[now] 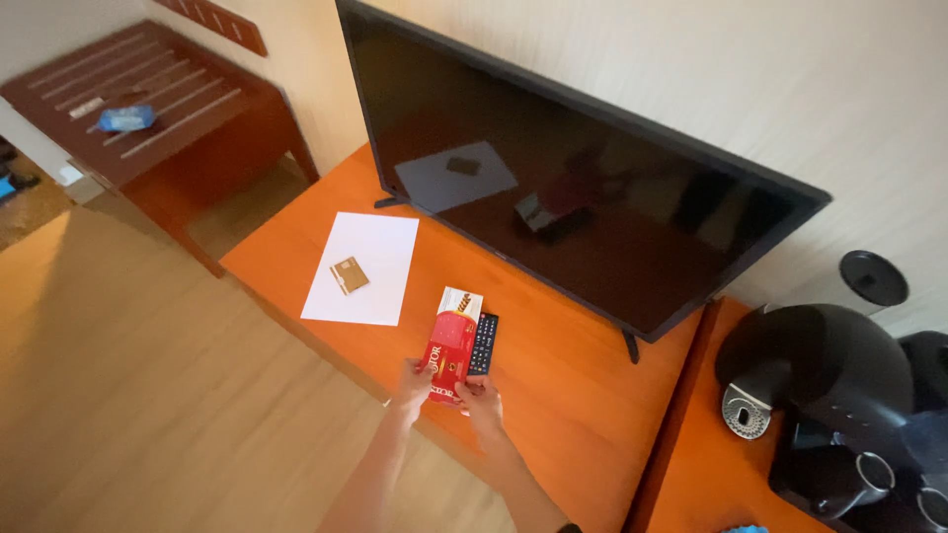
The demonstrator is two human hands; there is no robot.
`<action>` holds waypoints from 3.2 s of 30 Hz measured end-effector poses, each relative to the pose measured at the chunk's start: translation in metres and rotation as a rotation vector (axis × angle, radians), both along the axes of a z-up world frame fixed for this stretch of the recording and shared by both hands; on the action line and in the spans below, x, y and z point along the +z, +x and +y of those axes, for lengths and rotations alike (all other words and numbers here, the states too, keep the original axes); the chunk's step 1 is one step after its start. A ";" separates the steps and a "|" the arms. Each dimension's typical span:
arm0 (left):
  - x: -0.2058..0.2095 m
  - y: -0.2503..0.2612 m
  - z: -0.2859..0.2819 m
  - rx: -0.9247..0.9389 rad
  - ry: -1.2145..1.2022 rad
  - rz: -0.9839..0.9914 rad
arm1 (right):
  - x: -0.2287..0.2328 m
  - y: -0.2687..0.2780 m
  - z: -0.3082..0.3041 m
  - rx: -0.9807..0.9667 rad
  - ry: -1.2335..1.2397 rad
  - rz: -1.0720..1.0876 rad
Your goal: Organizing coffee pods and tea supplies on a desk and wiping the surface with a cloth.
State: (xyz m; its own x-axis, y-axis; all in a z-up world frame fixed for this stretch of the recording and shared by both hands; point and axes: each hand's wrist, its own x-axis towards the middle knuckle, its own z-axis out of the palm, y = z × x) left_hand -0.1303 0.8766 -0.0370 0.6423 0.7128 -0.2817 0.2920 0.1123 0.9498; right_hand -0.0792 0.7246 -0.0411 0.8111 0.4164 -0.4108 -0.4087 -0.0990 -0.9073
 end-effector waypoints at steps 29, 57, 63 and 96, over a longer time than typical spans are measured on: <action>0.116 -0.006 -0.444 -0.278 -1.203 -0.352 | 0.091 0.009 -0.419 -0.770 0.255 -0.097; 0.139 -0.064 -0.809 -0.612 -1.298 -0.128 | 0.188 -0.113 -0.725 -1.271 -0.489 -0.215; 0.104 -0.065 -0.860 -0.692 -1.247 -0.094 | 0.172 -0.130 -0.774 -1.217 -0.663 -0.399; 0.030 -0.005 -0.854 -0.610 -0.115 0.097 | 0.019 -0.016 -0.991 -1.010 -0.753 -0.212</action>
State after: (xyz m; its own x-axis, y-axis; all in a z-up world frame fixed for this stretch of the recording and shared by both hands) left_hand -0.1357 0.0227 -0.0071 0.8913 0.1874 -0.4128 0.4205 -0.0016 0.9073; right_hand -0.0952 -0.2660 -0.0220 0.7085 -0.6986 -0.1001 -0.4572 -0.3462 -0.8192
